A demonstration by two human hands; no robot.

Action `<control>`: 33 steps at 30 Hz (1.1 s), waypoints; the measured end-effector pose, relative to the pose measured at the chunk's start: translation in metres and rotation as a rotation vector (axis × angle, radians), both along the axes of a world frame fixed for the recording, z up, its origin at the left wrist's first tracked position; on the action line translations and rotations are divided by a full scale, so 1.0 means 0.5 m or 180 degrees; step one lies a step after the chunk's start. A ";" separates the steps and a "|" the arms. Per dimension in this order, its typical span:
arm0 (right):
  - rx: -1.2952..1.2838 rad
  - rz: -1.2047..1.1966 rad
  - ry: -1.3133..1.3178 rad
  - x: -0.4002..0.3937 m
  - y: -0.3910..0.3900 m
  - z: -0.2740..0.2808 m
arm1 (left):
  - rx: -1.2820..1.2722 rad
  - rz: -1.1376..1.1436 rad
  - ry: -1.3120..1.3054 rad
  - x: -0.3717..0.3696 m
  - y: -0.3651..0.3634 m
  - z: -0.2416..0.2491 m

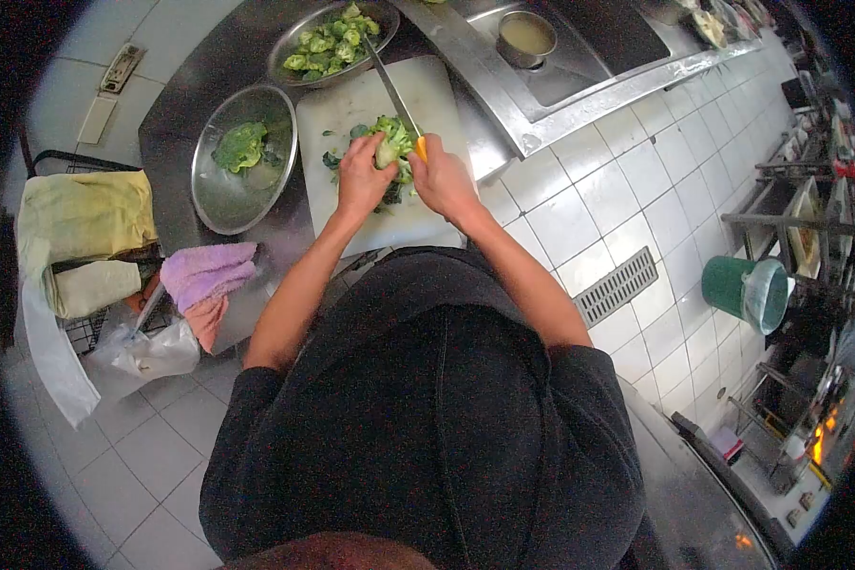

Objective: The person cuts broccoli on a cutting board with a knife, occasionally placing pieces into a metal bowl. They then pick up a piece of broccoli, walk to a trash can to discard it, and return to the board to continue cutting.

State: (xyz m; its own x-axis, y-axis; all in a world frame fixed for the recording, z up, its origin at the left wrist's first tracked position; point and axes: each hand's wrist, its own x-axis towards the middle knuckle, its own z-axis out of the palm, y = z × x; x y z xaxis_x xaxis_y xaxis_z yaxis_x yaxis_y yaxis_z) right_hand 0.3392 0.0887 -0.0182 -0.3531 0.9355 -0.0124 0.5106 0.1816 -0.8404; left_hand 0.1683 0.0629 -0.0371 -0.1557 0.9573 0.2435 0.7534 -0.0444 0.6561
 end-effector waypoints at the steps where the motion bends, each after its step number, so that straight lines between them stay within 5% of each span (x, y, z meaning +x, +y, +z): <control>1: 0.0054 -0.0021 0.0023 -0.007 0.002 0.003 | 0.0006 0.0004 0.0002 0.002 -0.002 0.000; 16: -0.0433 -0.0237 -0.0061 0.005 0.007 -0.024 | -0.0490 0.0422 0.0018 -0.043 0.000 0.016; 23: -0.0127 -0.0447 -0.0510 0.060 -0.033 -0.140 | -0.0247 -0.0182 0.1495 -0.045 0.007 0.046; 26: -0.0049 -0.0446 -0.0293 0.081 -0.048 -0.193 | 0.0132 -0.0356 0.1749 -0.063 0.036 -0.044; 33: -0.0657 -0.0543 -0.0198 0.113 -0.081 -0.104 | -0.0088 -0.0278 0.1445 -0.028 0.049 -0.001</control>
State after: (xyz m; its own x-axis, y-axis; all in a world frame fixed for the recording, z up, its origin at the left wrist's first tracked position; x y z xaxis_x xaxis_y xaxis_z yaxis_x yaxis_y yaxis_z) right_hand 0.3958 0.0482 -0.0702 -0.1832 0.9568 -0.2258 0.5709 -0.0835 -0.8167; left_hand 0.1545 0.0873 -0.0377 0.0422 0.9692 0.2425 0.9589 -0.1075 0.2626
